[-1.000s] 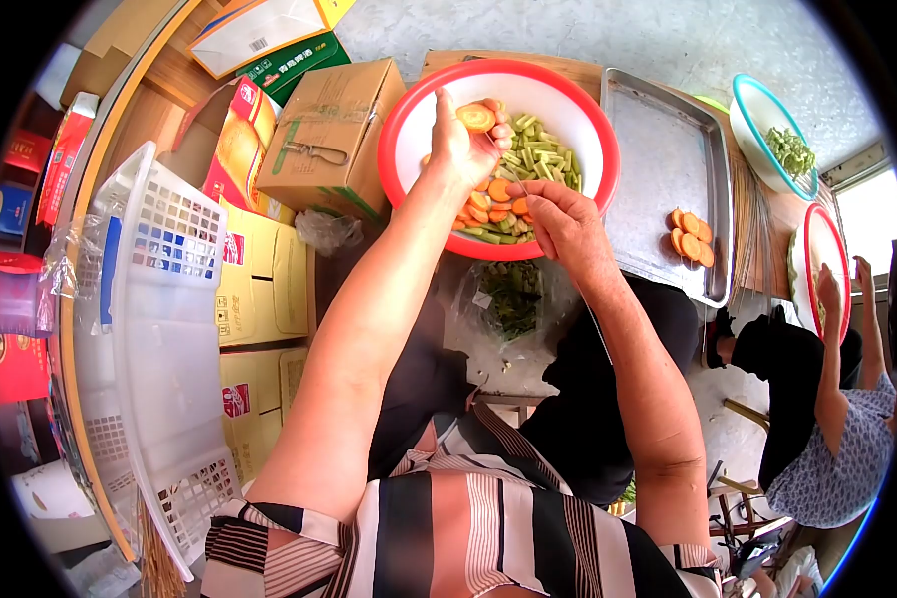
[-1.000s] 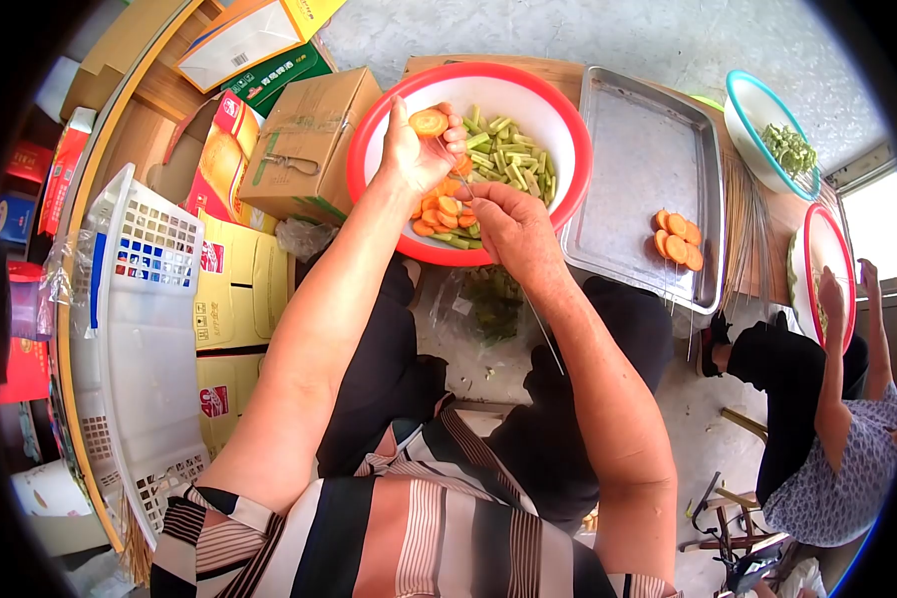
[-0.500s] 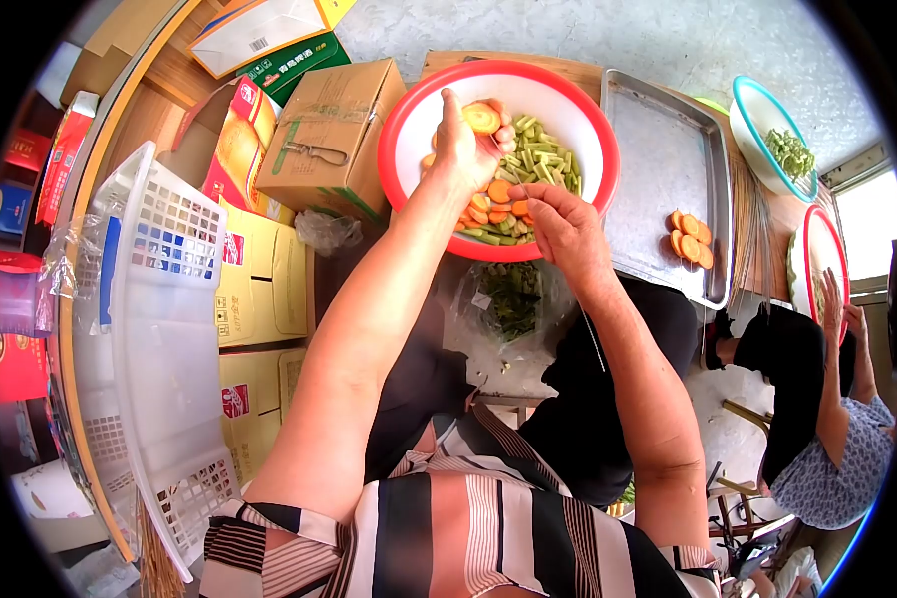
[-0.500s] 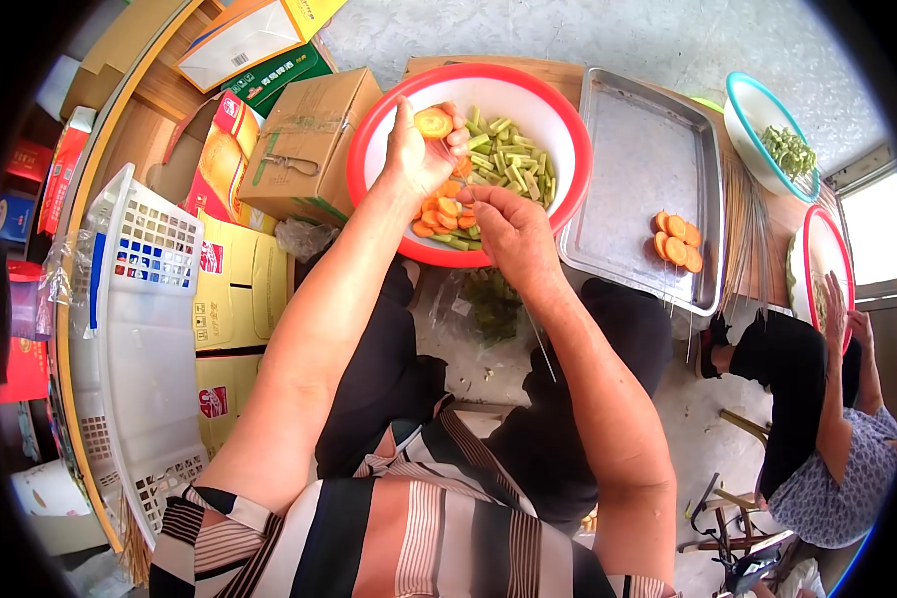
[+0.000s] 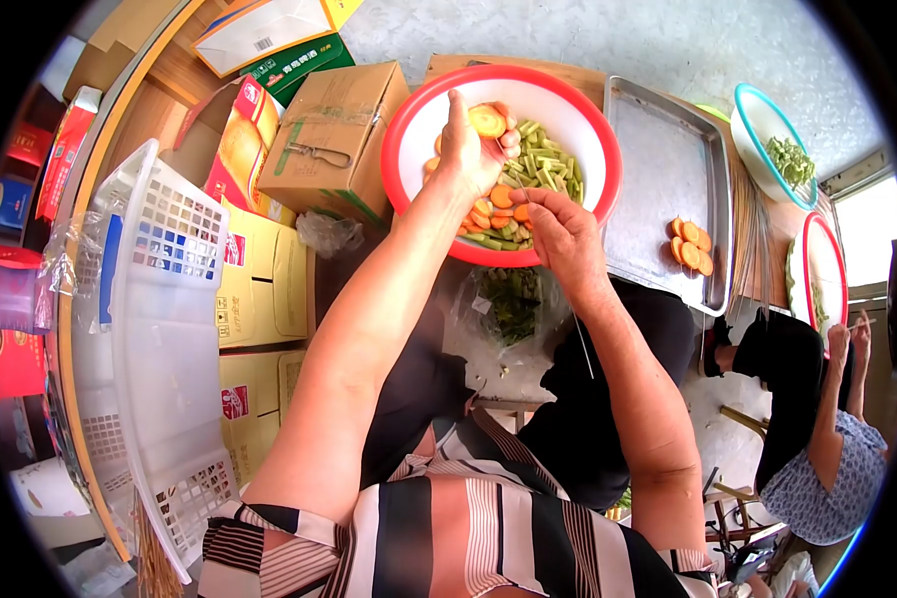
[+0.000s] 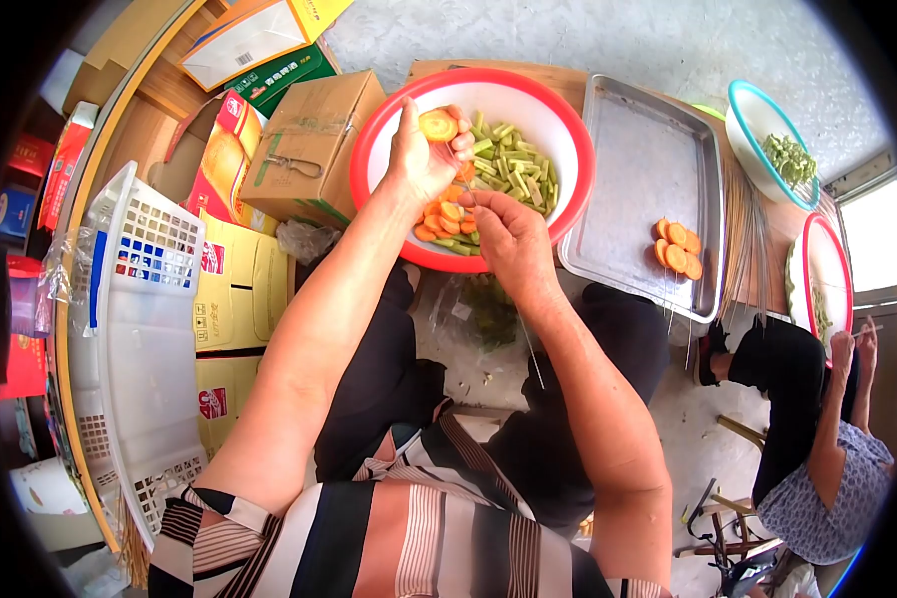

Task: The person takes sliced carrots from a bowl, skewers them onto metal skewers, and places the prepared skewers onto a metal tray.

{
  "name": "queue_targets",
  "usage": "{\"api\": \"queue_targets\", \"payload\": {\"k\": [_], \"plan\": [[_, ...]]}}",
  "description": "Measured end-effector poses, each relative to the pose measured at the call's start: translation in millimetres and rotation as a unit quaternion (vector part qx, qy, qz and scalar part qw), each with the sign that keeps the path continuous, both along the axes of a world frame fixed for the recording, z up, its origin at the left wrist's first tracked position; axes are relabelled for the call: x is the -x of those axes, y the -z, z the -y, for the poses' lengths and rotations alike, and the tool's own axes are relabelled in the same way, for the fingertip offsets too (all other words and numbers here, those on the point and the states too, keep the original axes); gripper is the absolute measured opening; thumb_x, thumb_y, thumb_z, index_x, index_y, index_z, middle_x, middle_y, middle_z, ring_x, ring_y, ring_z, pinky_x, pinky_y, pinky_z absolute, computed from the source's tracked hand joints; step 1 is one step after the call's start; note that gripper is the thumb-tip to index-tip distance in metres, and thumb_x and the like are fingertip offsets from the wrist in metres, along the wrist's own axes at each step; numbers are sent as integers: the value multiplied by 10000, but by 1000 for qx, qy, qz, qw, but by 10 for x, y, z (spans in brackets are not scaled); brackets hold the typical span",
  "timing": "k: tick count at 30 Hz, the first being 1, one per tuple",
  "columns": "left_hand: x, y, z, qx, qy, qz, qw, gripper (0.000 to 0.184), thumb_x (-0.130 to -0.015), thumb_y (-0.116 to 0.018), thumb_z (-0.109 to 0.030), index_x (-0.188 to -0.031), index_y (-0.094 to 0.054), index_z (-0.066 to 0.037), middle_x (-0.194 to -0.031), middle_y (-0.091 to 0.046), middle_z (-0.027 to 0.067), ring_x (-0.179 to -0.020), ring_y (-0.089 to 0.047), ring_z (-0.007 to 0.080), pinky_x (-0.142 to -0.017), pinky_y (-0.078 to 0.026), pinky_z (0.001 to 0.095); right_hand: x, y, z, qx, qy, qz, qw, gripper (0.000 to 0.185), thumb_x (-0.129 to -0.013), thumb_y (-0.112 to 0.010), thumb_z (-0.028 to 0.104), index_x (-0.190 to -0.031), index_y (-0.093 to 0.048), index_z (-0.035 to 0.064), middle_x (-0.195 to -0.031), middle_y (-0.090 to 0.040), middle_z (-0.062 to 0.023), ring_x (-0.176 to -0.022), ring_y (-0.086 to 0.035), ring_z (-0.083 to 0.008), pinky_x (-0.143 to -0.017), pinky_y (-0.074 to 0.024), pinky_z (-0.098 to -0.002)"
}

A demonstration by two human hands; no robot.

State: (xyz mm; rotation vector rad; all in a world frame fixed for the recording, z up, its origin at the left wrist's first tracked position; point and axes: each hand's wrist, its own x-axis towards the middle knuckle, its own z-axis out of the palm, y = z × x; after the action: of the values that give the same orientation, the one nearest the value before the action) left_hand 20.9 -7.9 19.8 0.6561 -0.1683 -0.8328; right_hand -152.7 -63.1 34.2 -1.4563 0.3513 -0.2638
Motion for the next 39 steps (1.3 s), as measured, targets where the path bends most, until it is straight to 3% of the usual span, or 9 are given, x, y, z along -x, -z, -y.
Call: {"api": "queue_targets", "payload": {"k": [10,22,28,39], "plan": [[24,16,-7,22,23,6,999,658,-930,-227,-589,-827,-544,-21,-735,-509,91,-607,-427,179,-547,-352,295,-30,38,-41,-20,12,22,999,217,-924,-465,109,-1043,-610,-2,-591,-408,77,-486,-340,-16,-443,-286,-175],[61,-20,-10,11,25,29,999,629,-921,-268,-603,-782,-538,-52,-682,-505,53,-566,-464,154,-519,-376,287,-59,38,-63,-36,21,30,999,223,-929,-462,114,-1046,-606,-8,-576,-391,83,-474,-328,-14,-434,-274,-177],[177,-13,-6,19,76,20,997,618,-932,-250,-576,-819,-527,-35,-742,-503,67,-608,-437,157,-543,-372,282,-91,6,-63,-44,27,37,998,230,-939,-452,130,-1043,-611,1,-568,-391,84,-464,-322,-9,-429,-269,-180],[179,-39,-26,2,56,49,997,593,-939,-244,-558,-822,-518,-45,-727,-491,64,-613,-447,156,-549,-388,279,-146,85,-87,-47,37,50,997,220,-941,-461,137,-1026,-620,10,-563,-391,83,-460,-327,-8,-420,-261,-179]]}}
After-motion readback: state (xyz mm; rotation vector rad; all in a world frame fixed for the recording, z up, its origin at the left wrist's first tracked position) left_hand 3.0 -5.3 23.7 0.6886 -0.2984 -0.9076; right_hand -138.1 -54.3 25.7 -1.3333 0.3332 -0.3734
